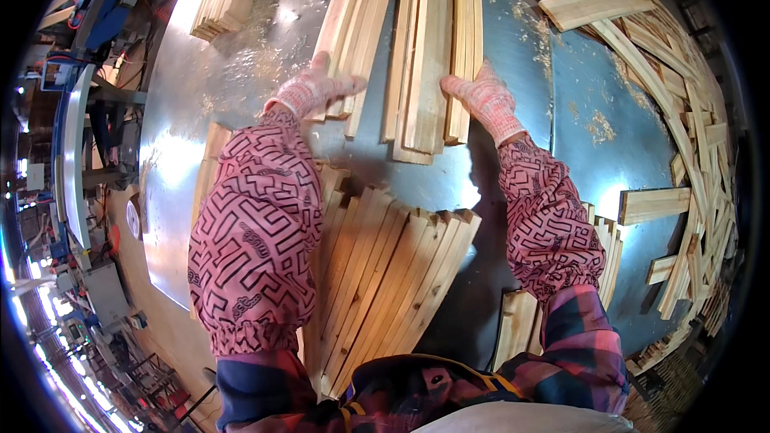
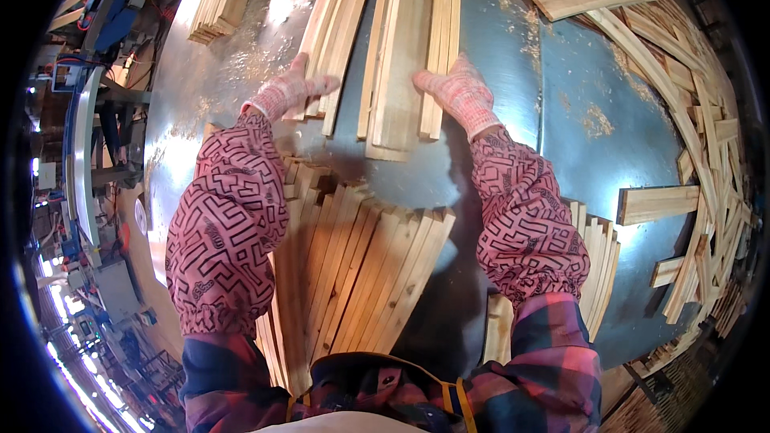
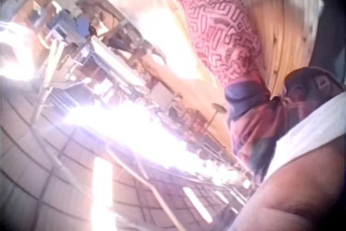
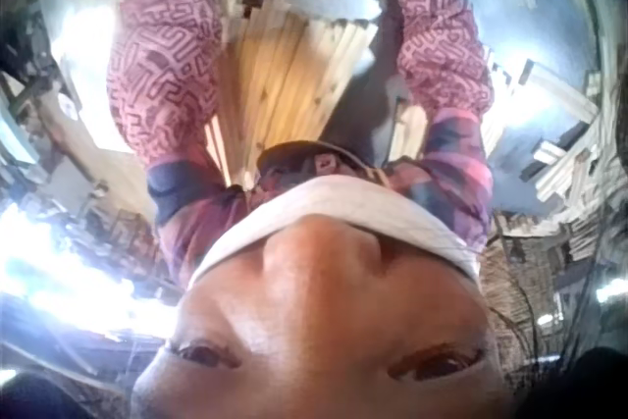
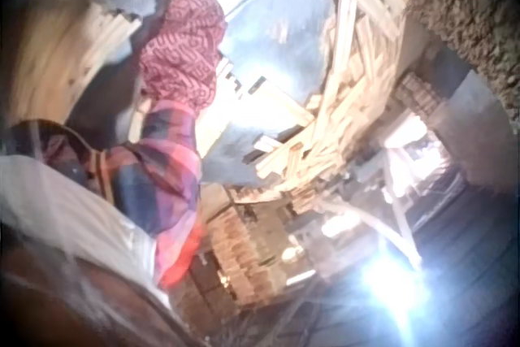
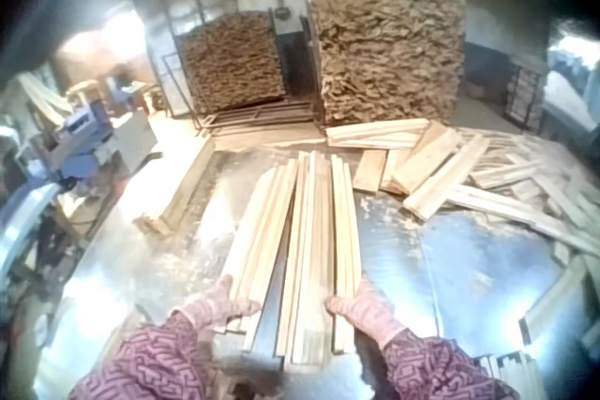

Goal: The person sorts wooden planks on a metal table, picking them up and arranging them into neat stacks. They handle the wood by hand, moving pieces from a scattered pile into organized groups.

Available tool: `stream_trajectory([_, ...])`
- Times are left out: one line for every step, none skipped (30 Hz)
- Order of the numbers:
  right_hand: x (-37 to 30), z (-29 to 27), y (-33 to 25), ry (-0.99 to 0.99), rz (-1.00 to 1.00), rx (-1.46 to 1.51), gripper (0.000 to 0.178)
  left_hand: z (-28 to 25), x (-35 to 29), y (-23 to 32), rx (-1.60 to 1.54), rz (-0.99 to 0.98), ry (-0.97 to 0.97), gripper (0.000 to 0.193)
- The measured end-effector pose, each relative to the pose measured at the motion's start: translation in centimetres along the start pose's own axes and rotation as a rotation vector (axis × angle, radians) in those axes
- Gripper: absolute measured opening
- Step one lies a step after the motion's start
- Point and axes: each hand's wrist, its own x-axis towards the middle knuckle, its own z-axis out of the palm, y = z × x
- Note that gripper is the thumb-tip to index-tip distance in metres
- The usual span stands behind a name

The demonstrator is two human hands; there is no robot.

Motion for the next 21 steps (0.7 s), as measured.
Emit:
stream_trajectory([-0.3, 0.5, -0.6, -0.021, 0.002, 0.033, 0.087, -0.1, 0.1, -0.1, -0.04, 0.022, -0.003, 0.129])
stream_trajectory([0.1, 1.7, -1.3, -0.007, -0.073, 0.134, 0.082, -0.3, 0.6, 0.1, -0.145, -0.04, -0.01, 0.129])
stream_trajectory([1.4, 2.8, -2.2, 0.0, -0.113, 0.083, 0.083, -0.5, 2.2, -0.5, -0.227, 0.0, 0.056, 0.121])
stream_trajectory([3.1, 4.2, -3.1, 0.007, -0.155, 0.046, 0.085, -0.6, 3.5, -1.1, -0.303, 0.039, 0.115, 0.113])
stream_trajectory([4.7, 5.2, -4.1, 0.016, -0.197, 0.01, 0.087, -1.4, 4.5, -2.0, -0.045, 0.105, 0.177, 0.106])
stream_trajectory([6.0, 5.3, -4.9, 0.0, -0.197, -0.02, 0.088, -1.7, 5.4, -2.7, 0.211, 0.171, 0.216, 0.099])
stream_trajectory([6.1, 4.8, -6.0, -0.032, -0.196, -0.066, 0.09, -1.5, 5.3, -3.3, 0.279, 0.135, 0.219, 0.092])
stream_trajectory([5.8, 4.8, -6.5, -0.065, -0.196, -0.111, 0.092, -2.1, 5.6, -3.6, 0.36, 0.104, 0.235, 0.085])
stream_trajectory([5.1, 4.8, -5.4, -0.094, -0.256, -0.057, 0.097, -2.5, 4.5, -1.6, 0.202, 0.02, 0.133, 0.082])
stream_trajectory([3.6, 4.7, -4.7, -0.131, -0.341, 0.004, 0.103, -3.3, 2.6, 0.3, 0.057, -0.092, 0.059, 0.08])
stream_trajectory([2.5, 4.0, -3.5, -0.153, -0.419, 0.058, 0.108, -2.4, 0.8, 1.7, 0.021, -0.121, -0.017, 0.085])
stream_trajectory([1.7, 4.0, -1.8, -0.281, -0.496, 0.252, 0.129, -1.5, -0.8, 3.3, -0.01, -0.149, -0.096, 0.09])
stream_trajectory([0.4, 4.8, -1.1, -0.154, -0.519, 0.155, 0.138, -0.4, -1.5, 3.1, 0.129, -0.142, -0.078, 0.097])
stream_trajectory([-0.3, 5.2, -1.0, -0.143, -0.468, 0.017, 0.14, 0.7, -2.1, 3.0, 0.267, -0.134, -0.058, 0.105])
stream_trajectory([-1.0, 5.3, -1.3, -0.127, -0.41, -0.116, 0.143, 1.7, -2.8, 2.9, 0.412, -0.12, -0.041, 0.114])
stream_trajectory([-0.8, 4.9, -1.6, -0.123, -0.386, -0.08, 0.143, 2.3, -3.3, 3.4, 0.563, -0.101, -0.014, 0.124])
stream_trajectory([-0.4, 4.5, -1.8, -0.116, -0.362, -0.046, 0.143, 2.8, -3.6, 3.9, 0.713, -0.078, 0.017, 0.133])
stream_trajectory([-0.3, 5.2, -3.0, -0.145, -0.375, 0.0, 0.144, 2.6, -4.7, 3.5, 0.685, -0.131, 0.075, 0.135])
stream_trajectory([-0.4, 5.2, -3.4, -0.169, -0.355, -0.032, 0.144, 3.3, -4.7, 3.3, 0.645, -0.151, 0.115, 0.136])
stream_trajectory([-0.7, 5.1, -3.9, -0.192, -0.335, -0.066, 0.144, 3.8, -4.7, 3.2, 0.605, -0.171, 0.155, 0.138])
stream_trajectory([-0.5, 4.6, -4.3, -0.195, -0.316, -0.103, 0.143, 4.2, -4.4, 3.6, 0.588, -0.14, 0.138, 0.139])
